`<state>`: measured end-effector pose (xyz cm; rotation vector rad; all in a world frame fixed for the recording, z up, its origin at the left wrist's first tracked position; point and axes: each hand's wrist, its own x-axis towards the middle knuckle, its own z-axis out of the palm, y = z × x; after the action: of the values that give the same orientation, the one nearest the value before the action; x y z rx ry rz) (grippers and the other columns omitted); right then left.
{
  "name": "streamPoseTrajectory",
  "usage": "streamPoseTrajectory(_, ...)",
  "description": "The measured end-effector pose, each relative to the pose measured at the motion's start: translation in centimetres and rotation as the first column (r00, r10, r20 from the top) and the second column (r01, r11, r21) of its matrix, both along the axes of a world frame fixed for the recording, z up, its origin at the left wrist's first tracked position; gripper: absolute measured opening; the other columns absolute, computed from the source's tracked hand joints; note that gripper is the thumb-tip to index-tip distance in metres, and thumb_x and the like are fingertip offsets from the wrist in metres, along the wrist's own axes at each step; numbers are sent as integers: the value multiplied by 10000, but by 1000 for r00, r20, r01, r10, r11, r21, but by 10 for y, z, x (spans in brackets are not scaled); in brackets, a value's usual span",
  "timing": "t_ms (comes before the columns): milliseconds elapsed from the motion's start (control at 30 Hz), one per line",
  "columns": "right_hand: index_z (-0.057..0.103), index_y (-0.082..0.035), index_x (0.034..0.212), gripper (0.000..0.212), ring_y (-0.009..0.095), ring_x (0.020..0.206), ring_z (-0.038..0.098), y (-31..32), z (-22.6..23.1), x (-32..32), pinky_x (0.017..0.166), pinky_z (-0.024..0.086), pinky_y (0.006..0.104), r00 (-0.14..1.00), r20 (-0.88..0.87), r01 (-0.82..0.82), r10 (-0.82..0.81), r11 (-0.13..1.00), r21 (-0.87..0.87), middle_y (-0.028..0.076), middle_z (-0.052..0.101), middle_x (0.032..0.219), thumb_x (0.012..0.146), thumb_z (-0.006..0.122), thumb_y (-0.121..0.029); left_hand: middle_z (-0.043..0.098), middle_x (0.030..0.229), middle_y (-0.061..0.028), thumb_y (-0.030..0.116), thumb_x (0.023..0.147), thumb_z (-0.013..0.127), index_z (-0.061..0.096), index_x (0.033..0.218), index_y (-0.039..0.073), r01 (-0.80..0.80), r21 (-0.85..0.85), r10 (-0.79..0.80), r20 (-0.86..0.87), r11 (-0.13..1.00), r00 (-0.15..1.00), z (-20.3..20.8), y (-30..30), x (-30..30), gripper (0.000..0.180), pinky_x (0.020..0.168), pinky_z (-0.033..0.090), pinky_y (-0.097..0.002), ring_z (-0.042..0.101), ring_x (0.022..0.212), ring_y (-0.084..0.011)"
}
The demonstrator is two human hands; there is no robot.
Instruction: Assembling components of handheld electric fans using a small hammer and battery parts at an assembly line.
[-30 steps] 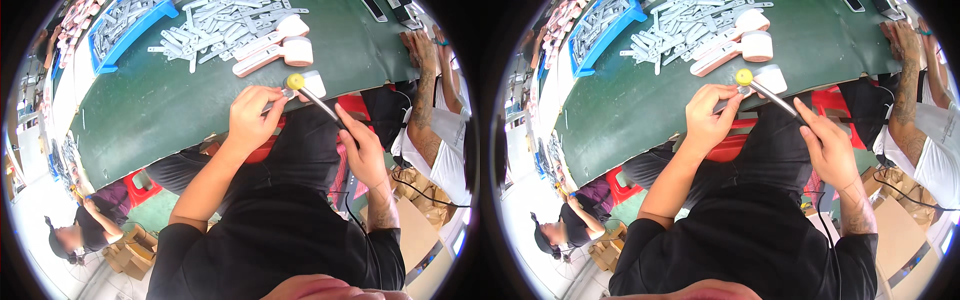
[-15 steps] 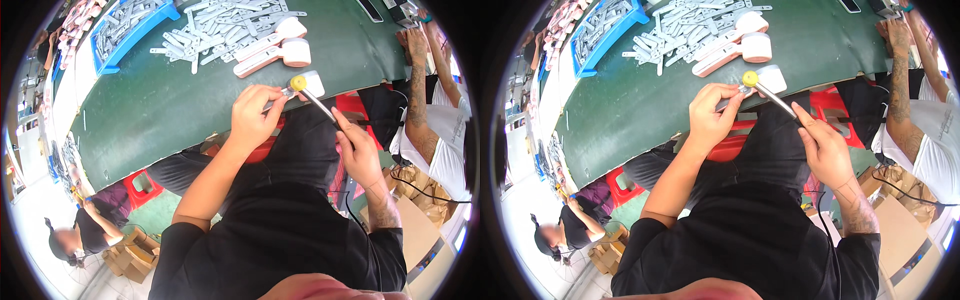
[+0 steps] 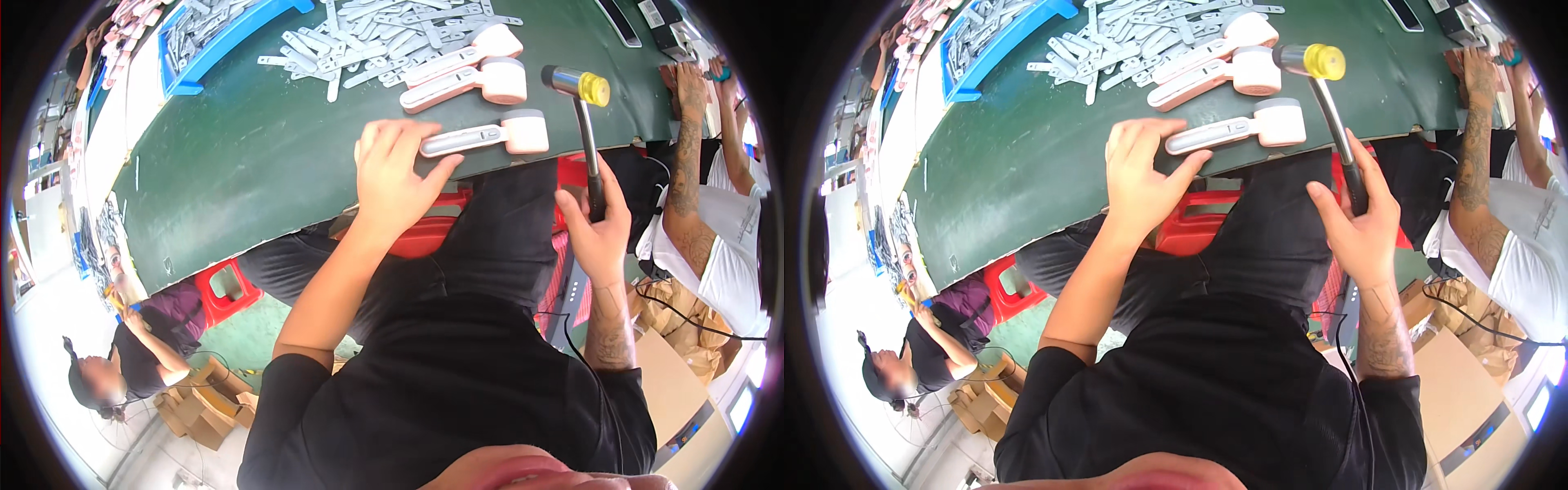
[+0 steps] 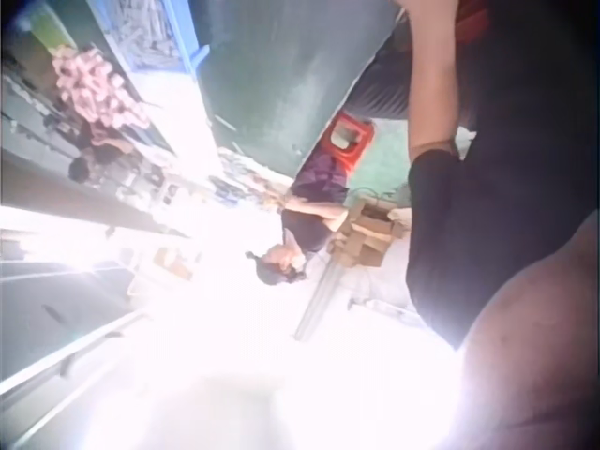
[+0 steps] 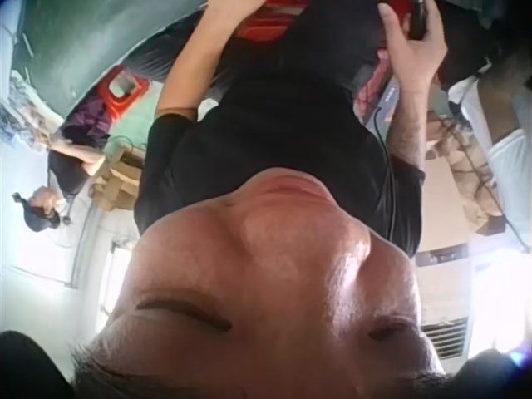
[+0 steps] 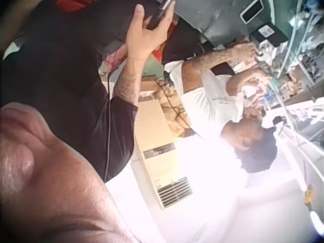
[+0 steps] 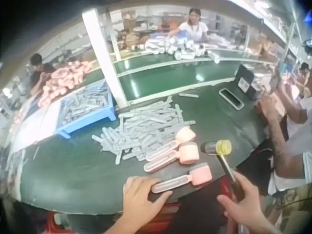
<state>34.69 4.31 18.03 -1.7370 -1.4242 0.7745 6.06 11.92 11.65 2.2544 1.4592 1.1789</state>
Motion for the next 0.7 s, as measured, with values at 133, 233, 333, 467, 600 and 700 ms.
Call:
streamPoseTrajectory(133,572,-15,1560,799,48,1087,604,29,-20,-18,884,522,203,989,-140,38,-42,999,-29,30,679,1358,846,928,-56,532,1408,-150,377,650,1022,630,1437,169,-88,-144,75,-89,986,993,10,8,4,903,1056,425,-528,491,1310,-374)
streamPoseTrajectory(233,606,-12,1522,772,17,943,556,50,-41,-20,786,496,179,983,-181,43,-36,998,35,-3,695,1252,832,942,-89,360,1638,-229,419,573,1052,412,1660,224,-4,-215,-11,-71,977,997,16,27,-1,1277,1214,319,-603,310,1526,-480)
streamPoseTrajectory(333,656,-19,1455,702,12,875,556,58,-49,-16,749,494,182,987,-160,-38,27,997,-70,-32,706,1124,826,950,-117,276,1731,-279,419,525,1066,300,1734,248,169,-251,-193,-71,953,979,25,53,-8,1442,1291,238,-607,243,1605,-503)
streamPoseTrajectory(467,700,-24,1342,621,20,809,560,58,-48,-23,716,496,191,993,-113,27,-32,999,-44,-56,686,985,807,973,-180,510,1616,-226,355,631,1013,348,1715,232,313,-257,-320,17,914,947,24,78,-11,1278,1262,308,-561,485,1500,-409)
streamPoseTrajectory(600,713,-23,1276,627,34,808,585,59,-50,-34,719,531,219,992,-74,104,-106,994,-32,-34,687,942,773,1002,-260,650,1501,-153,270,708,966,450,1660,195,324,-239,-322,45,915,946,17,76,-10,1085,1184,420,-502,627,1353,-359)
streamPoseTrajectory(700,659,-20,1178,642,95,803,636,60,-54,-49,733,569,273,991,-1,137,-137,990,22,33,704,930,755,1008,-354,684,1445,-136,253,718,959,538,1590,153,307,-200,-296,80,931,952,9,68,-2,973,1114,492,-437,657,1277,-333)
